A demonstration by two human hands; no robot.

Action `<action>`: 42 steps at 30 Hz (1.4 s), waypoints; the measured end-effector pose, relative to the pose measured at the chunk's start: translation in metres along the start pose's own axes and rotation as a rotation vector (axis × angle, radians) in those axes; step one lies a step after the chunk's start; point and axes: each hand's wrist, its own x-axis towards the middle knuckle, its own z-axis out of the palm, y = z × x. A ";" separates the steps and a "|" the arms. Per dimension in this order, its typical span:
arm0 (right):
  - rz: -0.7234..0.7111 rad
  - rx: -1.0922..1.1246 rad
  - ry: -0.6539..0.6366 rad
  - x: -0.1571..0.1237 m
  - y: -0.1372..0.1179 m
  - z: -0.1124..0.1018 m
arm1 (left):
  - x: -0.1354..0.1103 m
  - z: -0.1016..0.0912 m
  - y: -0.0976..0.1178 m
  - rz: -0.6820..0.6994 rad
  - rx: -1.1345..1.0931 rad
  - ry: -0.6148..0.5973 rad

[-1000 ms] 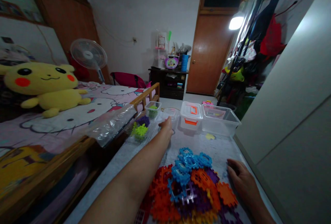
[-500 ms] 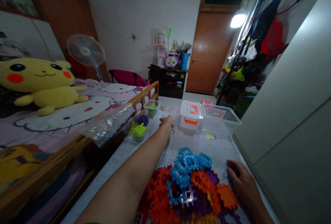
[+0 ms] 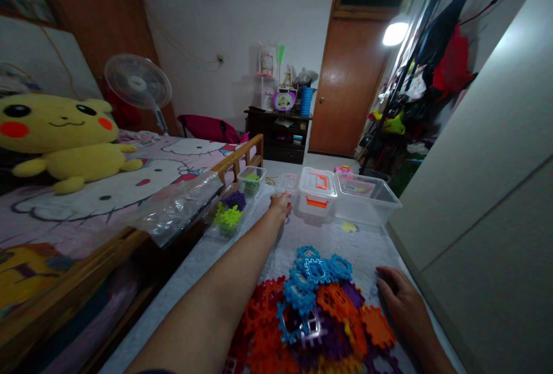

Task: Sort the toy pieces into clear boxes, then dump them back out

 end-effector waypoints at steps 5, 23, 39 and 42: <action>0.006 -0.014 -0.020 0.000 0.000 -0.001 | -0.023 -0.014 0.004 -0.061 0.039 -0.005; -0.028 -0.055 -0.039 0.007 0.009 -0.001 | -0.096 -0.188 0.042 0.067 -0.022 0.289; -0.007 -0.045 -0.047 0.007 0.010 -0.002 | -0.073 -0.181 0.045 -0.008 0.063 0.315; 0.005 -0.020 -0.048 0.006 0.009 -0.002 | -0.077 -0.183 0.048 -0.004 0.079 0.312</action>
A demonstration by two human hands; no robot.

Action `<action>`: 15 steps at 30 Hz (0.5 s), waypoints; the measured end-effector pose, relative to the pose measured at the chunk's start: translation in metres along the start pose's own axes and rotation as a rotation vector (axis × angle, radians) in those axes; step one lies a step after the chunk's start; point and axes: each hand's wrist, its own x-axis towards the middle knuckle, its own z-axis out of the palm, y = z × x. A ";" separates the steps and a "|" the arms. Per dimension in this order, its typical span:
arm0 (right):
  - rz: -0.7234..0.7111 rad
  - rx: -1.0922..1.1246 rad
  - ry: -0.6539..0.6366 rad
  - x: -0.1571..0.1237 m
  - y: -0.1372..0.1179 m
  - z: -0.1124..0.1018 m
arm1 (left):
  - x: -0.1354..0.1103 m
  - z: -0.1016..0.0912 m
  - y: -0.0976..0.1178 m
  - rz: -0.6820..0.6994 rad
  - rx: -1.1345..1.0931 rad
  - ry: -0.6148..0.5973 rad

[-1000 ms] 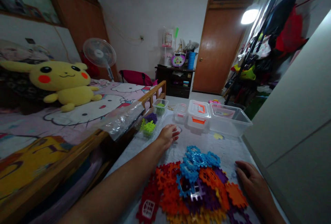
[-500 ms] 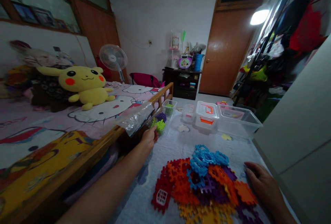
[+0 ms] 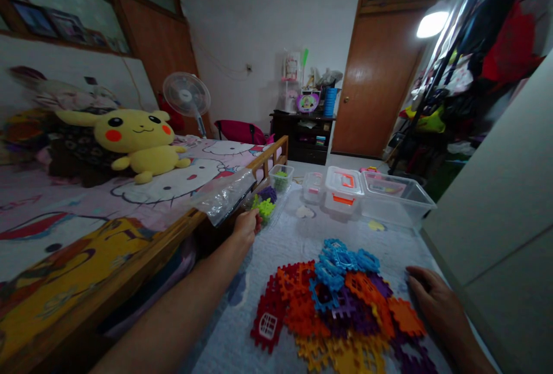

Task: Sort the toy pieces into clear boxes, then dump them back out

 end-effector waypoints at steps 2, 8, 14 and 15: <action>0.041 0.031 0.020 -0.002 -0.002 -0.001 | -0.005 -0.004 0.001 0.000 -0.002 -0.005; 0.127 0.104 0.151 -0.003 -0.035 -0.013 | -0.035 -0.024 -0.009 -0.009 -0.039 -0.054; -0.264 0.175 -0.068 0.005 -0.135 -0.006 | -0.060 -0.032 -0.018 0.021 -0.050 -0.076; -0.356 0.172 -0.156 0.005 -0.157 -0.002 | -0.063 -0.032 -0.018 0.034 -0.053 -0.087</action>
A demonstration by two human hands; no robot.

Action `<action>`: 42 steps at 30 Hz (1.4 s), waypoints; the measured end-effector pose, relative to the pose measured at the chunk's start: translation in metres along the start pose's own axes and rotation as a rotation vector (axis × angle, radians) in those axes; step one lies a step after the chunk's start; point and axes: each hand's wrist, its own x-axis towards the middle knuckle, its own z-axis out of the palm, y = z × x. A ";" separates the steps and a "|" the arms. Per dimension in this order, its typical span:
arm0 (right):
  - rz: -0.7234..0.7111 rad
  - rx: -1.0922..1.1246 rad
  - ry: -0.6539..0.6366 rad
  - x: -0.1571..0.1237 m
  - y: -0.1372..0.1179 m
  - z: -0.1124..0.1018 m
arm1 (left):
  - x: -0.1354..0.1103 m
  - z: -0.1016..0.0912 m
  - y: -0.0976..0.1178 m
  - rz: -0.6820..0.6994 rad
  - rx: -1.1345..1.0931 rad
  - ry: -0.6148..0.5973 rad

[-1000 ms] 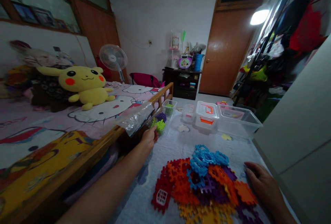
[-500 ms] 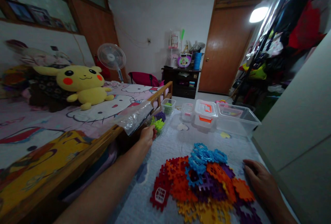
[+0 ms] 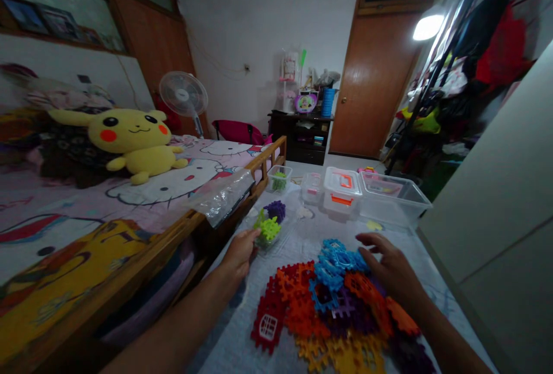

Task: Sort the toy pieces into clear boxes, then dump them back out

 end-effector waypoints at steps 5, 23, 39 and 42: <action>-0.288 -0.081 -0.313 0.036 -0.089 0.053 | -0.012 0.010 0.000 0.032 -0.038 -0.049; -0.299 -0.340 -0.499 0.048 -0.119 0.087 | -0.034 0.005 -0.012 0.014 -0.221 -0.143; 0.508 0.920 0.343 -0.028 0.025 -0.032 | -0.059 -0.015 -0.018 0.583 0.306 -0.284; 0.585 1.035 0.386 -0.041 0.040 -0.027 | -0.067 -0.011 -0.021 0.643 0.417 -0.356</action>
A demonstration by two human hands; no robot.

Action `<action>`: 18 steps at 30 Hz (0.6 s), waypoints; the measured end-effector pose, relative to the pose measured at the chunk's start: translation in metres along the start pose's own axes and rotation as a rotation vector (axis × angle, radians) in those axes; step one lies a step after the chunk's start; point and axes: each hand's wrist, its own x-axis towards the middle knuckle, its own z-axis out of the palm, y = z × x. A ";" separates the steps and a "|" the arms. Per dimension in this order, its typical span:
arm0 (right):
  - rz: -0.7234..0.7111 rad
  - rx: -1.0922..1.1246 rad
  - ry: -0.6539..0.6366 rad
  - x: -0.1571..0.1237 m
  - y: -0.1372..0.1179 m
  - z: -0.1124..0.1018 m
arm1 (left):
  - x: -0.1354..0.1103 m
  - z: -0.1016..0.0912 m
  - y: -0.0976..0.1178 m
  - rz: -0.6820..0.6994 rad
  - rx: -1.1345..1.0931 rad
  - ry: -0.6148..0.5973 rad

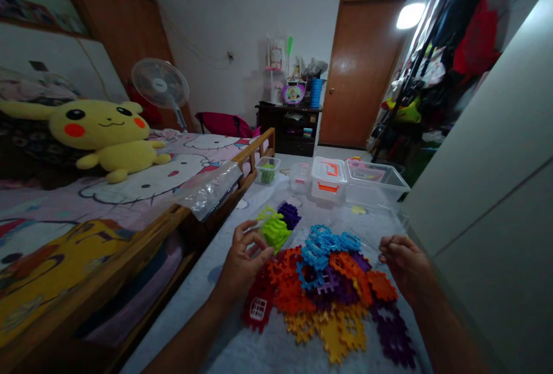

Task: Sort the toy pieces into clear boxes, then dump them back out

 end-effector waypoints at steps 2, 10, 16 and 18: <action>-0.005 0.023 0.000 0.001 0.008 -0.005 | -0.003 0.003 0.001 0.104 0.111 -0.044; -0.017 -0.013 -0.041 0.001 0.027 -0.005 | -0.013 0.007 0.000 0.610 0.531 -0.297; -0.003 -0.046 -0.025 -0.001 0.029 -0.003 | -0.017 0.012 0.001 0.813 0.615 -0.273; 0.000 -0.065 -0.022 -0.002 0.029 -0.003 | -0.018 0.012 0.002 0.828 0.613 -0.254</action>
